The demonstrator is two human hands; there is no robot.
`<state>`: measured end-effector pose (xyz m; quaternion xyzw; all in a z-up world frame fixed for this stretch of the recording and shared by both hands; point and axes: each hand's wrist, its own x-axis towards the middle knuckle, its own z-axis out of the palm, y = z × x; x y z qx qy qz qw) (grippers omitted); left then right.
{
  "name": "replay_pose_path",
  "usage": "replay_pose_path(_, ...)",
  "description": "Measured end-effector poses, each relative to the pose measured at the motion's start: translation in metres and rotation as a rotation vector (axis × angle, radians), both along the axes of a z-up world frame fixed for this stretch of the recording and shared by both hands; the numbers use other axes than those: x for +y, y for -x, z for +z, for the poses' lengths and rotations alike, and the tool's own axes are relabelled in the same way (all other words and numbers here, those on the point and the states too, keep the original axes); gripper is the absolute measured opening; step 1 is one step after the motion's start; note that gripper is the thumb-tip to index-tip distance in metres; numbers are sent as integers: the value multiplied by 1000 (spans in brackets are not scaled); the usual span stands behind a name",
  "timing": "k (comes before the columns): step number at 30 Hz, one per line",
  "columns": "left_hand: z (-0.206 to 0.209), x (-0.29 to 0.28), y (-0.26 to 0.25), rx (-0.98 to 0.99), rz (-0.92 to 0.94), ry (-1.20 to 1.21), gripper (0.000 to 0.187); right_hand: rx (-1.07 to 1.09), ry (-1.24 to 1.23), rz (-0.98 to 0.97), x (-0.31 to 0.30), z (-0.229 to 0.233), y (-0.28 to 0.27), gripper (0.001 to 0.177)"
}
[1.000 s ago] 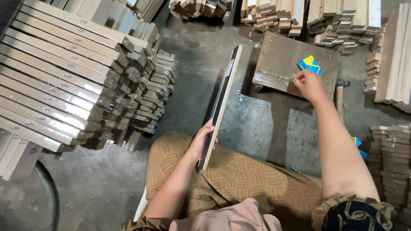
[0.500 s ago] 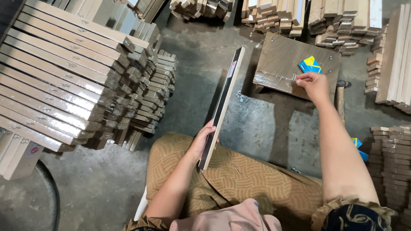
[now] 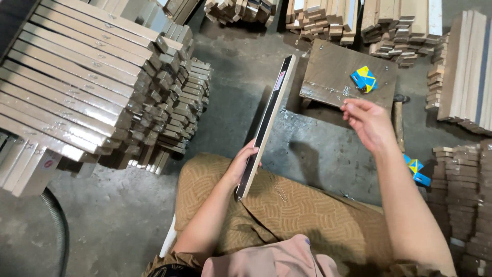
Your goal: Attaching metal hooks and wires to wooden and metal components for assembly in a warehouse setting.
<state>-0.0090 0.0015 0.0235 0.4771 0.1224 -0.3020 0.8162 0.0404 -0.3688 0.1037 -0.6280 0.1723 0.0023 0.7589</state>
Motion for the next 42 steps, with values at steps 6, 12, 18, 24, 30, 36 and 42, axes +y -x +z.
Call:
replay_pose_path(6,26,-2,22,-37,-15,-2,67,-37,122,34,69,54,84,23)
replay_pose_path(12,80,-17,55,-156,-24,11,64,-413,820,210,146,72,152,7)
replay_pose_path(18,129,-20,70,-235,-31,65,59,-771,956,295,195,118,183,2)
replay_pose_path(24,141,-20,78,-239,-18,111,60,-851,1059,289,208,137,199,2)
replay_pose_path(30,150,-19,85,-193,-19,143,62,-968,1086,224,213,149,198,7)
replay_pose_path(36,159,-18,88,-199,-24,156,62,-1052,1148,224,215,156,196,10)
replay_pose_path(42,170,-12,89,-243,-15,119,59,-1158,1288,233,208,147,193,13)
